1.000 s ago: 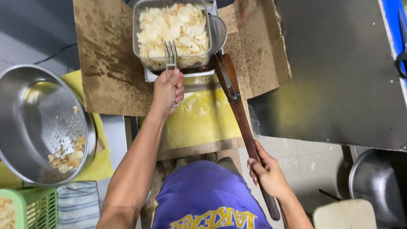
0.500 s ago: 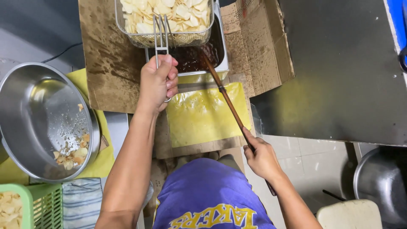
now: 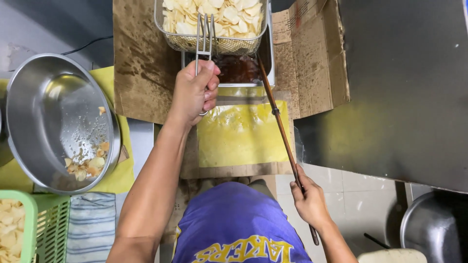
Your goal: Frying sliced vegetables in a deep fryer, stirring them with a paddle, and then collecting and bagging the finished chips.
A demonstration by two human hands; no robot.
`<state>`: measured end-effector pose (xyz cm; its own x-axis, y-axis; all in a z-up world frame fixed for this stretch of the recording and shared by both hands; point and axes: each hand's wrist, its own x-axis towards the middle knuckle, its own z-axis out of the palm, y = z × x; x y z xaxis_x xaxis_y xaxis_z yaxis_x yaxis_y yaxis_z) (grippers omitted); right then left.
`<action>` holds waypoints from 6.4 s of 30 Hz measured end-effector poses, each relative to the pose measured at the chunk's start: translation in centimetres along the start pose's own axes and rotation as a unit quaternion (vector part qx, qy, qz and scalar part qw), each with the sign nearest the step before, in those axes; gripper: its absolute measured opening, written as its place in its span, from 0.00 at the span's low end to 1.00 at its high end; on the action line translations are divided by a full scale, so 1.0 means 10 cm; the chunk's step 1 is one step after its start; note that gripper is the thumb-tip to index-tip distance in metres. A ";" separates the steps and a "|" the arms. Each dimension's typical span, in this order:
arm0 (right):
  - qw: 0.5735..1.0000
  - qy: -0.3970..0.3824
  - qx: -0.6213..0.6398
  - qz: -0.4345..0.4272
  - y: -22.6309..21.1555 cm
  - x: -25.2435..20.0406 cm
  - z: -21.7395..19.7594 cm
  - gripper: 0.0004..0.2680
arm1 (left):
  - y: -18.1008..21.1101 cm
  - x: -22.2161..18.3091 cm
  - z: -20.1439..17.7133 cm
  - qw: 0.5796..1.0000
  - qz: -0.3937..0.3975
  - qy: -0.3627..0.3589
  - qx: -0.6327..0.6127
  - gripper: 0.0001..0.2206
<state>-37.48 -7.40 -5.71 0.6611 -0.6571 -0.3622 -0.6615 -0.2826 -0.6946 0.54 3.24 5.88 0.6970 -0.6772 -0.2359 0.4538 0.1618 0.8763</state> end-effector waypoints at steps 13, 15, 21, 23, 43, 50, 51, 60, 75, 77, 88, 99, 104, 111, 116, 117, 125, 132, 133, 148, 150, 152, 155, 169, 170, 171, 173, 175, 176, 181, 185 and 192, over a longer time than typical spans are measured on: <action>0.923 -0.005 0.373 0.098 -0.40 -0.27 -0.27 0.21 | -0.18 0.16 -0.07 1.000 -0.006 0.000 0.017 0.08; 0.924 -0.001 0.372 0.087 -0.43 -0.28 -0.28 0.21 | -0.26 0.16 -0.10 0.999 -0.022 0.010 0.030 0.08; 0.927 0.031 0.368 0.069 -0.51 -0.28 -0.31 0.22 | -0.59 0.25 -0.23 0.997 -0.066 0.035 0.008 0.07; 0.929 0.039 0.361 0.069 -0.51 -0.27 -0.33 0.23 | -0.71 0.31 -0.26 0.997 -0.073 0.040 0.001 0.07; 0.945 0.086 0.305 0.080 -0.82 -0.40 -0.36 0.23 | -0.64 0.74 0.16 0.989 -0.135 0.044 0.041 0.07; 0.947 0.079 0.300 0.086 -0.85 -0.38 -0.36 0.23 | -0.13 0.89 0.28 0.986 -0.154 0.050 -0.031 0.15; 0.949 0.078 0.293 0.090 -0.86 -0.39 -0.35 0.24 | -0.17 0.77 0.27 0.983 -0.151 0.035 0.095 0.05; 0.925 0.050 0.375 0.033 -0.45 -0.24 -0.07 0.21 | -0.89 0.34 -0.26 0.981 -0.184 -0.018 0.049 0.25; 0.895 -0.298 0.309 -0.123 -1.73 0.32 0.17 0.20 | -1.10 -1.89 -2.60 0.969 -0.110 0.221 0.014 0.22; 0.913 -0.325 0.201 -0.141 -2.11 0.36 0.53 0.17 | -1.12 -2.21 -2.74 0.955 -0.100 0.277 0.023 0.21; 0.798 -0.217 -0.238 -0.509 -2.47 0.63 2.83 0.20 | -2.37 -3.30 -3.72 0.864 -0.121 0.488 0.022 0.23; 0.936 -0.271 0.033 -0.223 -1.76 1.03 2.72 0.14 | -2.23 -3.41 -3.90 0.880 -0.165 0.445 -0.009 0.20; 0.852 -0.138 0.483 0.151 -0.98 2.05 1.94 0.08 | -2.40 -3.42 -4.07 0.874 -0.175 0.454 -0.004 0.20; 0.727 -0.281 0.625 0.047 -1.83 2.89 0.99 0.17 | -2.50 -3.33 -4.08 0.836 -0.169 0.520 0.045 0.24; 0.854 -0.181 0.480 0.083 -2.63 2.72 0.65 0.13 | -2.56 -3.35 -4.08 0.829 -0.141 0.536 0.078 0.26; 0.852 -0.175 0.489 0.062 -2.69 2.71 0.56 0.12 | -2.56 -3.35 -4.06 0.817 -0.156 0.549 0.081 0.26; 0.884 -0.121 0.419 -0.169 -2.40 1.87 0.37 0.16 | -2.85 -3.36 -4.48 0.850 -0.145 0.506 0.037 0.33; 0.928 -0.043 0.369 0.014 -2.05 2.21 0.69 0.19 | -2.65 -3.35 -4.28 0.818 -0.197 0.536 0.071 0.35; 0.941 -0.049 0.333 0.028 -2.05 2.21 0.69 0.21 | -2.67 -3.32 -4.30 0.816 -0.197 0.540 0.066 0.36; 0.892 -0.078 0.441 0.054 -1.91 2.26 0.77 0.17 | -2.67 -3.42 -4.40 0.821 -0.220 0.526 0.022 0.42; 0.900 -0.079 0.426 0.048 -1.96 2.31 0.80 0.17 | -2.61 -3.36 -4.21 0.809 -0.199 0.550 0.058 0.35; 0.909 -0.077 0.409 0.038 -1.96 2.33 0.82 0.17 | -2.62 -3.28 -4.18 0.799 -0.174 0.569 0.093 0.30; 0.914 -0.080 0.392 0.068 -1.90 2.21 0.85 0.18 | -2.65 -3.41 -4.25 0.808 -0.181 0.557 0.067 0.31; 0.903 -0.103 0.413 0.061 -1.78 2.36 0.95 0.17 | -2.74 -3.36 -4.37 0.814 -0.178 0.548 0.073 0.32; 0.903 -0.107 0.411 0.065 -1.78 2.35 0.94 0.17 | -2.69 -3.37 -4.26 0.811 -0.181 0.552 0.073 0.32; 0.905 -0.106 0.407 0.066 -1.78 2.33 0.94 0.17 | -2.64 -3.37 -4.15 0.792 -0.173 0.579 0.093 0.28; 0.907 -0.103 0.403 0.062 -1.84 2.31 0.89 0.16 | -2.59 -3.29 -4.07 0.773 -0.161 0.603 0.110 0.24; 0.901 -0.074 0.423 0.058 -1.89 2.19 0.82 0.16 | -2.56 -3.31 -4.07 0.779 -0.170 0.595 0.104 0.25; 0.901 -0.076 0.423 0.060 -1.80 2.18 0.88 0.16 | -2.55 -3.31 -4.05 0.777 -0.172 0.596 0.105 0.25; 0.886 -0.100 0.453 0.030 -1.66 2.37 1.04 0.18 | -2.63 -3.34 -4.22 0.799 -0.179 0.566 0.095 0.27; 0.897 -0.106 0.428 0.041 -1.66 2.45 1.01 0.18 | -2.58 -3.13 -4.04 0.754 -0.157 0.629 0.107 0.23; 0.902 -0.103 0.418 0.046 -1.69 2.25 0.92 0.17 | -2.43 -3.17 -3.81 0.745 -0.165 0.636 0.115 0.22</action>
<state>-8.19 -10.98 -7.84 0.7257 -0.4830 -0.4899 -0.2763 0.4475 -0.8505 -11.43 48.14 -23.99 0.5973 0.5982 -0.5342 0.7119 -0.0886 0.6967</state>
